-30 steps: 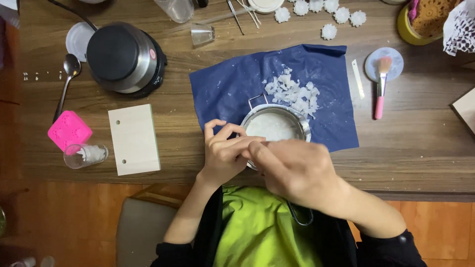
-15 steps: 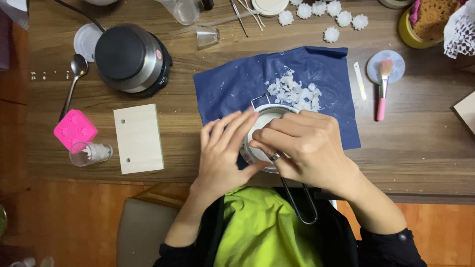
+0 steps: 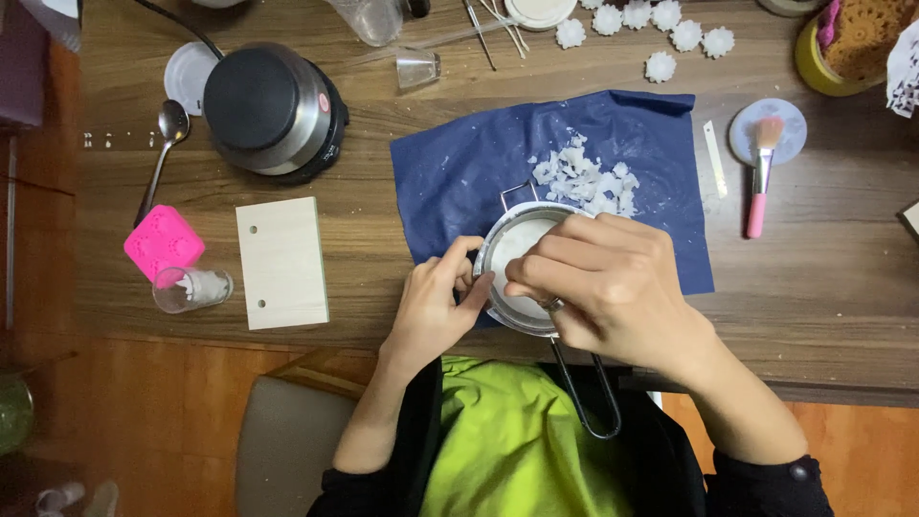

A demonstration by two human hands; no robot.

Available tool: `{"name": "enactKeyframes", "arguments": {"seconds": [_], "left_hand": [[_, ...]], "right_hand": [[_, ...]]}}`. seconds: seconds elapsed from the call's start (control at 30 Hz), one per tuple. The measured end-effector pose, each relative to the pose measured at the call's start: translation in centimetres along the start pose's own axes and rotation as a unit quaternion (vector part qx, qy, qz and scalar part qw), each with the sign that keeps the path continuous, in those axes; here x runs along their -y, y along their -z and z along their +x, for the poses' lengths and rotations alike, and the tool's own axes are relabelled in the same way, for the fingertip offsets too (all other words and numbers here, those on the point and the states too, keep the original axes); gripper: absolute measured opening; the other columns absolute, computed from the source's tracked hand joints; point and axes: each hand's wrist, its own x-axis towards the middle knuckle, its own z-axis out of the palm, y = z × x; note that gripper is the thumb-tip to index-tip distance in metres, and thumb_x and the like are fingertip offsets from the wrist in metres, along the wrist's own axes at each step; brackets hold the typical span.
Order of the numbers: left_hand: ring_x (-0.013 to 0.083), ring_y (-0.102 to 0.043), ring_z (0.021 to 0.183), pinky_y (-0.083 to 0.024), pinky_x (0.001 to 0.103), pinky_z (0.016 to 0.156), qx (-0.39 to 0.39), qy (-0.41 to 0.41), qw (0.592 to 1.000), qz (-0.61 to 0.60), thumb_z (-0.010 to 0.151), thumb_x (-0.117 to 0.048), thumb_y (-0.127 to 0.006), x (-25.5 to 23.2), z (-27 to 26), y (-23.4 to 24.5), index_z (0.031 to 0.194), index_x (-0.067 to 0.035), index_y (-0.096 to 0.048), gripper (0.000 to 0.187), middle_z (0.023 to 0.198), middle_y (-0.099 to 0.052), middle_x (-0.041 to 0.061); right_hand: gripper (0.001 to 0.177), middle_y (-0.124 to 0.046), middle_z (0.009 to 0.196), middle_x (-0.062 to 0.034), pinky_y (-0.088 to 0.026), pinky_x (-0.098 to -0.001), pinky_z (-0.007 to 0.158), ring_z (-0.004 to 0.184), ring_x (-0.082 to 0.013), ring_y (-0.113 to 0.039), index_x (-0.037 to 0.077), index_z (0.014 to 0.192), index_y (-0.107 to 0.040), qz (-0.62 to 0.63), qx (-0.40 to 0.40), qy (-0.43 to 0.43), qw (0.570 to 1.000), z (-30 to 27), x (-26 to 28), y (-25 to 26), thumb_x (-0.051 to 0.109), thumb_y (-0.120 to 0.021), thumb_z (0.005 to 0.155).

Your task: Stirring melting wax in a small metal pot using a rod and adding wax flakes.

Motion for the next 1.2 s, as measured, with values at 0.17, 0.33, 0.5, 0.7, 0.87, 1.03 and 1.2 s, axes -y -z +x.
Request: {"name": "enactKeyframes", "arguments": {"seconds": [0.17, 0.33, 0.5, 0.7, 0.87, 1.03, 1.2], "left_hand": [[0.0248, -0.061, 0.054, -0.048, 0.034, 0.064, -0.039, -0.034, 0.998, 0.026, 0.082, -0.015, -0.064, -0.3, -0.3, 0.2, 0.116, -0.009, -0.057, 0.035, 0.056, -0.061, 0.003], [0.0229, -0.061, 0.083, -0.042, 0.034, 0.077, -0.133, -0.090, 0.982, 0.095, 0.083, -0.018, -0.068, -2.4, -0.5, 1.5, 0.123, -0.011, -0.058, 0.043, 0.086, -0.064, 0.002], [0.0217, -0.062, 0.099, -0.042, 0.038, 0.086, -0.146, -0.208, 0.965, 0.071, 0.080, -0.011, -0.069, -2.9, -0.5, 0.2, 0.104, -0.010, -0.067, 0.024, 0.103, -0.068, 0.001], [0.0213, -0.062, 0.088, -0.037, 0.038, 0.083, -0.140, -0.208, 0.964, 0.084, 0.087, -0.009, -0.062, -3.5, 0.2, -0.3, 0.093, -0.007, -0.063, 0.007, 0.095, -0.066, 0.002], [0.0150, -0.064, 0.079, -0.034, 0.038, 0.087, -0.172, -0.202, 0.958, 0.109, 0.089, -0.008, -0.058, -4.4, 0.9, -0.3, 0.083, -0.014, -0.062, 0.009, 0.087, -0.065, -0.005], [0.0151, -0.062, 0.072, -0.032, 0.038, 0.085, -0.179, -0.212, 0.952, 0.130, 0.089, -0.009, -0.058, -4.8, 1.2, 0.2, 0.076, -0.012, -0.057, 0.013, 0.073, -0.062, -0.003], [0.0172, -0.063, 0.075, -0.032, 0.039, 0.083, -0.156, -0.214, 0.958, 0.115, 0.089, -0.011, -0.055, -4.7, 1.0, 0.6, 0.075, -0.012, -0.055, 0.015, 0.076, -0.062, -0.002]], "right_hand": [[0.029, -0.053, 0.061, 0.0015, -0.042, -0.0288, 0.051, 0.060, -0.0192, -0.056, 0.017, 0.065, -0.054, 0.049, 0.026, 0.008, 0.998, -0.7, -0.9, -0.4, 0.024, -0.050, 0.093], [0.031, -0.053, 0.059, -0.0019, -0.044, -0.0316, 0.050, 0.057, -0.0231, -0.056, 0.014, 0.065, -0.056, 0.136, 0.049, 0.007, 0.989, 0.1, -1.3, -0.2, 0.025, -0.049, 0.094], [0.026, -0.053, 0.061, -0.0022, -0.045, -0.0316, 0.051, 0.058, -0.0221, -0.056, 0.013, 0.071, -0.058, -0.031, 0.005, -0.023, 0.999, 0.7, -0.5, -0.2, 0.022, -0.049, 0.094], [0.038, -0.045, 0.061, 0.0044, -0.030, -0.0243, 0.047, 0.054, -0.0115, -0.043, 0.019, 0.070, -0.052, -0.350, -0.005, -0.008, 0.937, 0.0, 1.5, 0.6, 0.037, -0.059, 0.103], [0.048, -0.037, 0.059, 0.0044, -0.028, -0.0274, 0.050, 0.052, -0.0136, -0.041, 0.021, 0.064, -0.037, -0.414, 0.024, -0.047, 0.909, -1.1, 2.3, -0.3, 0.043, -0.050, 0.105], [0.047, -0.037, 0.053, 0.0054, -0.027, -0.0256, 0.045, 0.043, -0.0094, -0.036, 0.022, 0.063, -0.036, -0.392, 0.060, -0.082, 0.914, -1.1, 2.8, -1.1, 0.036, -0.049, 0.105], [0.040, -0.034, 0.057, 0.0051, -0.029, -0.0245, 0.047, 0.046, -0.0100, -0.036, 0.022, 0.067, -0.033, -0.454, 0.095, -0.103, 0.880, -1.2, 3.5, -2.1, 0.034, -0.035, 0.105]]}}
